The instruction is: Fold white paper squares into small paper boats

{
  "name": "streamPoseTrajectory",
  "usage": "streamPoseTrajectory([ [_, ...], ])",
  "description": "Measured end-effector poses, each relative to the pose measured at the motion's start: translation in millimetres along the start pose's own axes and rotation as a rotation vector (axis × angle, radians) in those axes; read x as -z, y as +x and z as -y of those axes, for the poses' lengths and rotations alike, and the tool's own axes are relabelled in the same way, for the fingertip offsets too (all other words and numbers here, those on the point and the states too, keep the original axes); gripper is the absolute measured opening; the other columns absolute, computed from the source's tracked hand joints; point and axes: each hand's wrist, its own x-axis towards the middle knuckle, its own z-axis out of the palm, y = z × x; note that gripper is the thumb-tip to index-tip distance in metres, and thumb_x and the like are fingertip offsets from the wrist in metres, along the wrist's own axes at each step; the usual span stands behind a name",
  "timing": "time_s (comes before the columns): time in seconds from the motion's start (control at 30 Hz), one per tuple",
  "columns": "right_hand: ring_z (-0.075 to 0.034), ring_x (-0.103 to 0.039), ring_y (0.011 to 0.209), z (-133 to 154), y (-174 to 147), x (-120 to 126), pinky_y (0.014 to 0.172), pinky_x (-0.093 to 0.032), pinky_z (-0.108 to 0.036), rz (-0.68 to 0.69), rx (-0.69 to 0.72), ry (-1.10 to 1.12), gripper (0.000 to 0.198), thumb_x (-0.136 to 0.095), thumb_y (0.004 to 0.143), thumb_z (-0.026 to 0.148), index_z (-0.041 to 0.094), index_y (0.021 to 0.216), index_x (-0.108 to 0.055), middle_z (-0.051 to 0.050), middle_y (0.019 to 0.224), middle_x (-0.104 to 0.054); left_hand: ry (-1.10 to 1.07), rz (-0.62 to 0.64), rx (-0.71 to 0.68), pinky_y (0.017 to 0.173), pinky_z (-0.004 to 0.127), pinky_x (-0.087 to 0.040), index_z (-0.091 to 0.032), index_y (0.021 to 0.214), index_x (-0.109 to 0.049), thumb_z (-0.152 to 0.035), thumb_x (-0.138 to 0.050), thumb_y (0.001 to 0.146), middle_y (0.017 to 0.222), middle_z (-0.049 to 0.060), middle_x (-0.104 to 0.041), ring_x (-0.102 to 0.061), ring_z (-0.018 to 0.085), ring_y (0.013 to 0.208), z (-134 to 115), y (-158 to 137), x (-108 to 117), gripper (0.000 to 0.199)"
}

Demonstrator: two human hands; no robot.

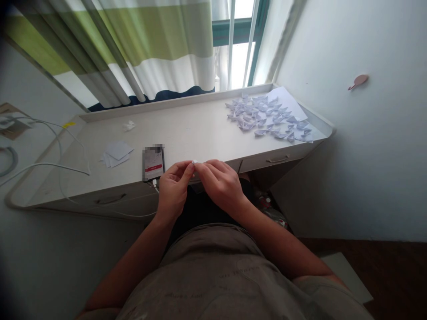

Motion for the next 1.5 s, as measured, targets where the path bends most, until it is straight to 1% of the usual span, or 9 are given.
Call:
streamPoseTrajectory([
  [0.1,-0.029,-0.077,0.109,1.3,-2.1,-3.8,0.098,-0.06,-0.048,0.066,0.037,-0.043,0.019,-0.062,0.109,0.02,0.029,0.111,-0.079,-0.007,0.112,-0.084,-0.127,0.061,0.053,0.104,0.036,-0.059,-0.019,0.112,-0.085,-0.049,-0.085,0.091,0.113,0.009,-0.085,-0.078,0.023,0.111,-0.1,-3.7,-2.4,0.036],
  [0.17,-0.029,-0.076,0.115,2.3,-3.4,-4.6,0.107,-0.057,-0.051,0.098,0.047,-0.037,0.018,-0.065,0.107,0.02,0.03,0.107,-0.079,-0.006,0.118,-0.084,-0.19,0.091,0.098,0.107,0.038,-0.06,-0.02,0.112,-0.085,-0.047,-0.089,0.087,0.113,0.01,-0.085,-0.079,0.025,0.113,-1.2,-3.2,-1.2,0.038],
  [0.3,-0.028,-0.073,0.127,-6.0,-6.5,3.7,0.12,-0.051,-0.055,0.114,0.155,0.032,0.027,-0.076,0.101,0.02,0.035,0.124,-0.078,-0.002,0.133,-0.081,-0.236,0.095,0.189,0.091,0.035,-0.065,-0.017,0.103,-0.085,-0.048,-0.096,0.077,0.1,0.009,-0.086,-0.081,0.023,0.093,-4.1,3.8,8.6,0.041],
  [0.4,-0.03,-0.07,0.133,-20.6,-8.2,16.4,0.117,-0.055,-0.057,0.095,0.206,0.028,0.033,-0.077,0.101,0.02,0.035,0.129,-0.077,-0.005,0.141,-0.078,-0.194,0.171,0.261,0.078,0.032,-0.065,-0.016,0.097,-0.085,-0.049,-0.099,0.073,0.088,0.008,-0.084,-0.079,0.02,0.078,-7.2,6.8,16.5,0.044],
  [0.5,-0.029,-0.066,0.14,-32.7,-9.2,26.4,0.114,-0.058,-0.055,0.186,0.232,0.061,0.03,-0.075,0.103,0.021,0.035,0.129,-0.078,-0.006,0.146,-0.074,-0.124,0.268,0.327,0.072,0.027,-0.062,-0.015,0.095,-0.085,-0.046,-0.1,0.071,0.078,0.005,-0.081,-0.074,0.016,0.07,-11.4,6.7,20.7,0.042],
  [0.93,-0.029,-0.068,0.131,-31.3,-6.6,30.2,0.108,-0.062,-0.051,0.293,0.301,0.152,0.018,-0.065,0.108,0.018,0.025,0.118,-0.078,-0.012,0.132,-0.076,0.016,0.487,0.288,0.074,0.027,-0.059,-0.016,0.099,-0.086,-0.048,-0.09,0.083,0.082,0.004,-0.08,-0.071,0.015,0.073,-21.0,8.5,27.8,0.035],
  [1.07,-0.029,-0.063,0.137,-27.8,-5.5,30.7,0.111,-0.06,-0.051,0.356,0.313,0.173,0.026,-0.064,0.107,0.014,0.027,0.126,-0.078,-0.013,0.137,-0.073,0.033,0.501,0.339,0.07,0.027,-0.059,-0.016,0.101,-0.085,-0.045,-0.09,0.082,0.086,0.006,-0.082,-0.073,0.016,0.071,-17.8,7.5,28.9,0.035],
  [1.23,-0.029,-0.06,0.141,-21.3,-3.9,31.8,0.115,-0.057,-0.052,0.438,0.332,0.174,0.018,-0.07,0.106,0.023,0.028,0.119,-0.08,-0.011,0.141,-0.071,0.131,0.599,0.417,0.062,0.025,-0.053,-0.013,0.092,-0.084,-0.034,-0.082,0.085,0.067,0.005,-0.076,-0.068,0.014,0.06,-16.8,7.9,33.0,0.022],
  [1.5,-0.031,-0.063,0.137,-16.6,-5.2,22.0,0.114,-0.058,-0.053,0.402,0.433,0.163,0.015,-0.068,0.108,0.023,0.024,0.113,-0.081,-0.016,0.135,-0.072,0.164,0.69,0.519,0.059,0.023,-0.051,-0.014,0.082,-0.082,-0.028,-0.078,0.079,0.063,0.004,-0.075,-0.067,0.014,0.057,-19.2,12.8,42.1,0.016],
])
